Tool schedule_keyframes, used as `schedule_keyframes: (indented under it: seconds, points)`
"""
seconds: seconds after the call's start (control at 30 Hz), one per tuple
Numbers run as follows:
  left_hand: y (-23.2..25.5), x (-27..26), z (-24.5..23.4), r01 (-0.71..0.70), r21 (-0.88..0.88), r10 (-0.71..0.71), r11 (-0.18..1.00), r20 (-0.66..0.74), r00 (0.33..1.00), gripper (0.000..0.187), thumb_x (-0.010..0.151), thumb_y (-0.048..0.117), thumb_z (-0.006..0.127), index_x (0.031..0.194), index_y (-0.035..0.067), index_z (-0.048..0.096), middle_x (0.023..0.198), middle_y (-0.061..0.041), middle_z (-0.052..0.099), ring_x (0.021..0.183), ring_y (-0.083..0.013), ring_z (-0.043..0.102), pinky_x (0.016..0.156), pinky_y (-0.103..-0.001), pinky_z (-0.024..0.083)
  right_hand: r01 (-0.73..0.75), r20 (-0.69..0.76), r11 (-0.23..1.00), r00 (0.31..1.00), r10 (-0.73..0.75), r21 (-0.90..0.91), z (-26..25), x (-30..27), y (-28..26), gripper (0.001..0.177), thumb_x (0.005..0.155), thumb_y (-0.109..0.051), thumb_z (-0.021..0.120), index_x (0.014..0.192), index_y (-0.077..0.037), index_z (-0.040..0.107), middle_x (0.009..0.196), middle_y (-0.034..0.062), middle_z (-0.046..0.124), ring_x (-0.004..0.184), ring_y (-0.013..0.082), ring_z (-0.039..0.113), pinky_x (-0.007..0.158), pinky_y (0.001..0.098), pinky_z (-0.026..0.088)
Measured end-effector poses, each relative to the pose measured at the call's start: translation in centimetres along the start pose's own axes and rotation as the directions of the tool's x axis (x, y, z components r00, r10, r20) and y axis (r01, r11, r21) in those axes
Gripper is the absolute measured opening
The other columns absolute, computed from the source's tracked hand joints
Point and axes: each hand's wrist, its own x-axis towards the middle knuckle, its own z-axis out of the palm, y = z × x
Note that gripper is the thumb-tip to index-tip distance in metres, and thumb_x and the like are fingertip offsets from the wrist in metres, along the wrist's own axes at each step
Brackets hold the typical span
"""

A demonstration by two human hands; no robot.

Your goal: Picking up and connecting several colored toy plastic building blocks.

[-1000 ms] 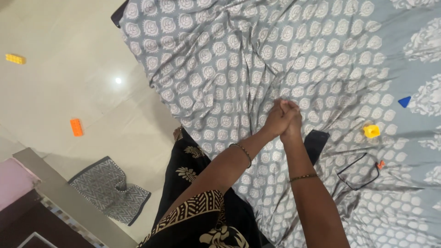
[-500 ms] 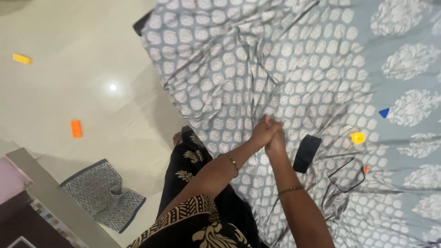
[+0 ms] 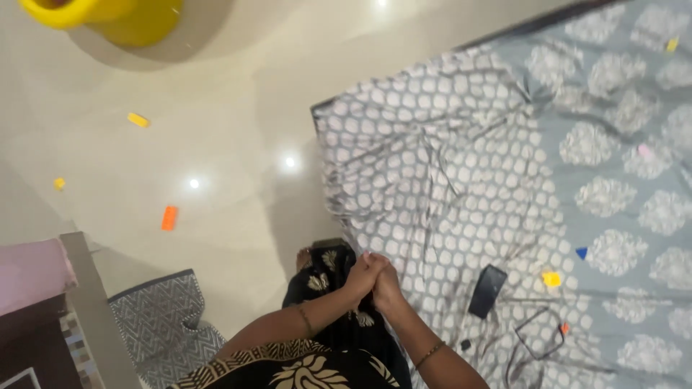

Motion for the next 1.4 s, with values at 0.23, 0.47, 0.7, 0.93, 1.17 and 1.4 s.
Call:
schedule_keyframes:
  seconds: [0.23, 0.47, 0.7, 0.93, 1.17, 1.4]
  points:
    - [5.4, -5.9, -7.2, -0.068, -0.132, 0.055, 0.989, -0.101, 0.993, 0.041, 0.091, 0.042, 0.059, 0.119, 0.012, 0.065, 0.113, -0.008, 0.068, 0.108, -0.0211, 0.065, 0.092, -0.038, 0.052, 0.112, 0.172, 0.959, 0.983, -0.069, -0.26, 11.7, -3.2, -2.4, 0.042, 0.093, -0.03, 0.069, 0.124, -0.002, 0.061, 0.126, 0.0032, 0.062, 0.122, 0.0158, 0.055, 0.106, 0.0304, 0.041]
    - [9.5, -8.3, -13.2, -0.373, -0.329, 0.342, 0.868, -0.149, 0.928, 0.024, 0.093, 0.029, 0.063, 0.109, 0.012, 0.062, 0.104, -0.006, 0.065, 0.103, -0.019, 0.06, 0.093, -0.034, 0.048, 0.263, 0.331, 0.943, 0.925, -0.186, -0.205, 19.9, -6.6, -3.6, 0.016, 0.094, -0.024, 0.068, 0.101, -0.01, 0.068, 0.098, -0.0026, 0.065, 0.1, 0.0095, 0.06, 0.088, 0.0249, 0.045]
    - [13.7, -10.0, -19.1, -0.527, -0.347, 0.548, 0.776, -0.043, 0.835, 0.026, 0.094, 0.029, 0.064, 0.111, 0.01, 0.061, 0.107, -0.005, 0.062, 0.109, -0.0195, 0.056, 0.102, -0.034, 0.042, 0.393, 0.435, 0.912, 0.846, -0.307, -0.12, 27.2, -9.0, -4.6, 0.018, 0.095, -0.027, 0.068, 0.101, -0.01, 0.064, 0.096, 0.0015, 0.062, 0.094, 0.0134, 0.06, 0.086, 0.0295, 0.049]
    - [19.8, -13.5, -23.8, -0.41, -0.265, 0.385, 0.873, -0.141, 0.912, 0.028, 0.089, 0.031, 0.06, 0.112, 0.015, 0.062, 0.113, 0.0, 0.063, 0.118, -0.0149, 0.054, 0.106, -0.035, 0.038, 0.38, 0.394, 0.885, 0.882, -0.258, -0.27, 34.1, -11.0, -6.8, 0.04, 0.096, -0.029, 0.066, 0.13, -0.012, 0.054, 0.121, 0.0014, 0.065, 0.12, 0.0107, 0.057, 0.103, 0.0271, 0.044]
    - [23.4, -9.9, -27.9, -0.47, -0.35, 0.429, 0.811, -0.19, 0.883, 0.024, 0.093, 0.029, 0.06, 0.109, 0.012, 0.062, 0.104, -0.006, 0.063, 0.104, -0.02, 0.058, 0.091, -0.033, 0.047, 0.309, 0.461, 0.893, 0.877, -0.135, -0.327, 39.5, -6.3, -9.2, 0.063, 0.094, -0.034, 0.069, 0.144, -0.001, 0.05, 0.126, 0.0151, 0.06, 0.121, 0.0266, 0.057, 0.099, 0.0393, 0.048]
    - [34.8, -10.2, -31.8, -0.363, -0.25, 0.299, 0.898, -0.259, 0.918, 0.029, 0.09, 0.032, 0.061, 0.112, 0.014, 0.055, 0.107, -0.007, 0.061, 0.106, -0.02, 0.059, 0.091, -0.041, 0.049, 0.307, 0.524, 0.891, 0.846, -0.095, -0.335, 47.3, -1.1, -14.3, 0.063, 0.094, -0.043, 0.061, 0.144, -0.005, 0.053, 0.133, 0.0113, 0.057, 0.126, 0.0228, 0.053, 0.105, 0.0394, 0.045]
